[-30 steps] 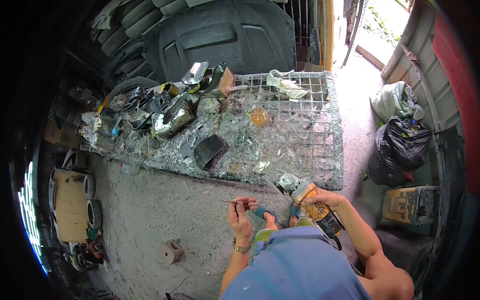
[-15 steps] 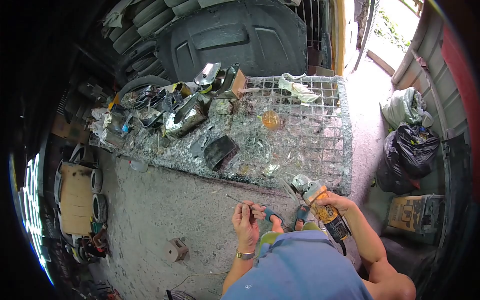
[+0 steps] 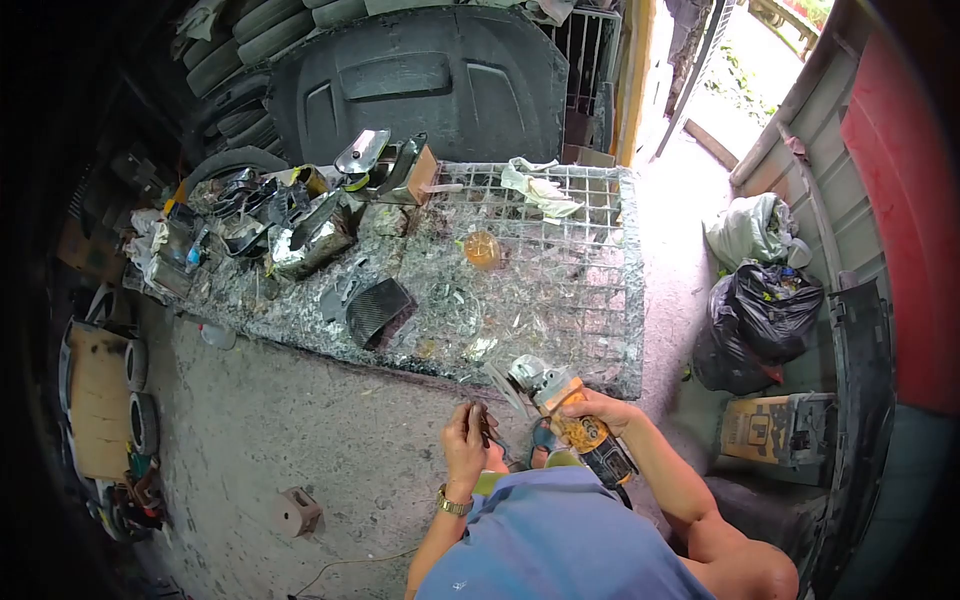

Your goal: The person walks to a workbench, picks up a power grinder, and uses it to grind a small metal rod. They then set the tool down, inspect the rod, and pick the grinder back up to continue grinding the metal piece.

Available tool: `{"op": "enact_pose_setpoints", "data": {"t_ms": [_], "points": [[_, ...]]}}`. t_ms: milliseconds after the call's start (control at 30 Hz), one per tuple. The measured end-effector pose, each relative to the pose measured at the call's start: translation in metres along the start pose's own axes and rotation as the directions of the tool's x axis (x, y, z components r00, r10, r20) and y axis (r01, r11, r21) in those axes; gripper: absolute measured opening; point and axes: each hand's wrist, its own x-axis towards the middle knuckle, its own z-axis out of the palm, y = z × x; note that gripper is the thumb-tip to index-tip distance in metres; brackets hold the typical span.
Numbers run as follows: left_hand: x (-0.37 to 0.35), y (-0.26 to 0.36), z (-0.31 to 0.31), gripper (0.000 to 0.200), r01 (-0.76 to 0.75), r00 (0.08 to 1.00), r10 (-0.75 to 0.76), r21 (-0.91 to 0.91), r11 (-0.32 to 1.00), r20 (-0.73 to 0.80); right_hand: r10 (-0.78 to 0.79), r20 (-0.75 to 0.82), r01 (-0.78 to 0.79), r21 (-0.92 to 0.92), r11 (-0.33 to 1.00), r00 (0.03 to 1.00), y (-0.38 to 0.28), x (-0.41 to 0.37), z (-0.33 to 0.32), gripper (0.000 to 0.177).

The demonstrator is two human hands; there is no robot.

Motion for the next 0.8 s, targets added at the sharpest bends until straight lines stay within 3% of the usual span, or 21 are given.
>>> {"op": "enact_pose_setpoints", "data": {"t_ms": [167, 267, 600, 800], "points": [[0.006, -0.005, 0.005, 0.019, -0.184, 0.977, 0.206, 0.269, 0.945, -0.057, 0.015, 0.017, -0.015, -0.004, 1.0, 1.0, -0.006, 0.002, 0.006, 0.05], [0.01, -0.011, 0.006, 0.019, -0.207, 0.971, 0.232, 0.285, 0.936, -0.059, 0.024, 0.023, -0.023, -0.017, 1.0, 0.999, -0.005, 0.005, 0.001, 0.05], [0.02, -0.018, 0.006, 0.017, -0.143, 0.986, 0.16, 0.278, 0.95, -0.039, 0.005, -0.017, -0.006, -0.042, 0.999, 1.0, -0.005, 0.014, 0.005, 0.048], [0.027, -0.024, -0.005, 0.017, -0.02, 1.0, 0.019, 0.046, 0.999, 0.024, -0.02, -0.117, 0.014, -0.046, 0.999, 0.993, -0.008, 0.023, -0.007, 0.049]]}}
